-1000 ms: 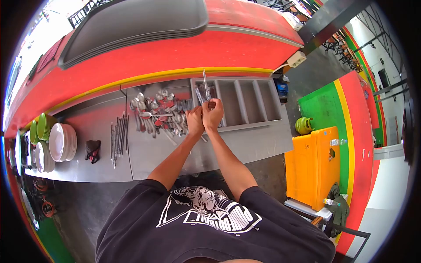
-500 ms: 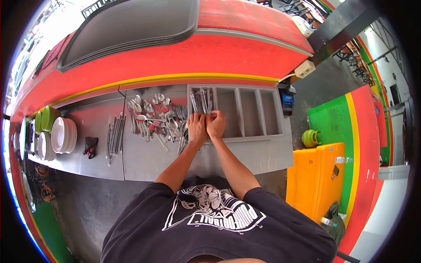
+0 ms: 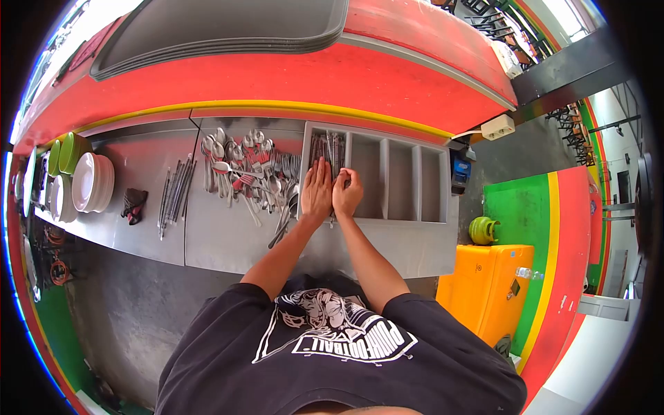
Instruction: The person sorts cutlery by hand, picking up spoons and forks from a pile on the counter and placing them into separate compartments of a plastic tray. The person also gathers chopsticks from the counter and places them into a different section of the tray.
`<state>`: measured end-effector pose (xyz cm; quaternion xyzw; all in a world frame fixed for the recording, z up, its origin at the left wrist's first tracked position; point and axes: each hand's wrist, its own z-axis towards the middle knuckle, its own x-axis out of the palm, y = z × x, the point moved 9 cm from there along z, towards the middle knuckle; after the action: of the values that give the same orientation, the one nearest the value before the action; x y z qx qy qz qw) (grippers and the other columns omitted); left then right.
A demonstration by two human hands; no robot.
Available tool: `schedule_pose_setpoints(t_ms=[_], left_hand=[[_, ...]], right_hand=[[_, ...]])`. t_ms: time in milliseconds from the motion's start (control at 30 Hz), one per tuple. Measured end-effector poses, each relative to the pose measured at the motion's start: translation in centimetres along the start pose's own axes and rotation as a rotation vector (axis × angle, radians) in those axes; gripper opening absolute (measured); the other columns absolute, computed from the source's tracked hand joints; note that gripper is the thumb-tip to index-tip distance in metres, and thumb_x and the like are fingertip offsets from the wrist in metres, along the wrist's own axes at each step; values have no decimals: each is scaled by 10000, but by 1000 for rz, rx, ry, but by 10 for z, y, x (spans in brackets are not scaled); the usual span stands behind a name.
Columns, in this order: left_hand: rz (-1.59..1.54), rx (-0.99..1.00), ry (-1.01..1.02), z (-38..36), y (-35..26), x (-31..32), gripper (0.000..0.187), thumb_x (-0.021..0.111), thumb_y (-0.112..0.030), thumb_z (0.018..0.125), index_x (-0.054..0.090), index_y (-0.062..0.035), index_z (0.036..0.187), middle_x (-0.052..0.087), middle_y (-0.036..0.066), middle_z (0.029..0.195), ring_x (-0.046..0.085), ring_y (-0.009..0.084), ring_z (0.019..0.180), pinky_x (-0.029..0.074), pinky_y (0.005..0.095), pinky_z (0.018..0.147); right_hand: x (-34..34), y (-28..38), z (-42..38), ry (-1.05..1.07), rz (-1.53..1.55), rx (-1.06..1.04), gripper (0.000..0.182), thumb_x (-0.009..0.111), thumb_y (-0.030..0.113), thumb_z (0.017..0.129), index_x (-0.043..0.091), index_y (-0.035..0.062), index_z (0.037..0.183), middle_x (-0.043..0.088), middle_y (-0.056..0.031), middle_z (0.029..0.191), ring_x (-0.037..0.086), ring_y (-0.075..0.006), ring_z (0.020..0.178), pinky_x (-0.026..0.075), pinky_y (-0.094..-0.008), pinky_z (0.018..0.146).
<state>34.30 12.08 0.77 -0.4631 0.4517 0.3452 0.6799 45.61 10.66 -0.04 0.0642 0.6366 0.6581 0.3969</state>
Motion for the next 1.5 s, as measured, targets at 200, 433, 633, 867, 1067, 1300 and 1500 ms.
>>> schedule_pose_setpoints(t_ms=[200, 433, 633, 867, 1067, 1300, 1500], left_hand=[[-208, 264, 35, -11, -6, -17, 564, 450, -351, 971, 370, -147, 1490, 301, 121, 1563, 228, 350, 1456, 172, 484, 1181], [-77, 382, 123, -22, -14, -16, 611, 512, -412, 938, 377, -189, 1491, 259, 129, 1579, 220, 359, 1455, 180, 495, 1175], [-69, 247, 1, -12, -11, -9, 578, 511, -403, 952, 413, -147, 1460, 231, 185, 1575, 208, 359, 1456, 194, 484, 1168], [64, 232, 7, 7, -9, 8, 576, 491, -373, 960, 378, -148, 1478, 170, 182, 1594, 177, 382, 1463, 197, 483, 1172], [13, 184, 20, 15, -8, 14, 553, 489, -328, 971, 377, -113, 1468, 178, 184, 1589, 194, 389, 1458, 226, 477, 1170], [-58, 216, 69, 10, 4, 28, 471, 517, -294, 963, 479, -91, 1386, 315, 179, 1535, 315, 379, 1406, 333, 453, 1126], [-256, 328, 21, 10, 9, 10, 506, 506, -248, 958, 438, -45, 1416, 322, 191, 1530, 280, 379, 1424, 272, 450, 1158]], right_hand=[[-6, -9, -1, -17, 269, 64, 190, 512, 155, 976, 612, -4, 1008, 650, -78, 804, 617, -144, 760, 490, -290, 698], [-10, -24, 2, -74, 542, 66, 217, 516, 155, 959, 570, -2, 1099, 639, -74, 921, 569, -117, 783, 437, -244, 667], [-14, -28, 2, -88, 575, 84, 258, 545, 212, 943, 583, 20, 1110, 648, -62, 966, 551, -95, 782, 395, -219, 629], [-13, -29, -1, -72, 578, 178, 215, 556, 199, 935, 604, 33, 1062, 646, -49, 973, 574, -108, 844, 408, -231, 667], [-25, 16, -15, -97, 148, -160, 188, 588, 142, 913, 606, 27, 1060, 629, -99, 966, 594, -231, 928, 452, -376, 802], [-37, 46, -87, -85, -309, -316, 270, 576, 201, 910, 561, 54, 1136, 560, -140, 1186, 548, -334, 1103, 412, -471, 892], [-10, 44, -46, -43, -422, -190, 372, 516, 293, 959, 508, 71, 1257, 512, -175, 1314, 490, -363, 1223, 405, -484, 948]])
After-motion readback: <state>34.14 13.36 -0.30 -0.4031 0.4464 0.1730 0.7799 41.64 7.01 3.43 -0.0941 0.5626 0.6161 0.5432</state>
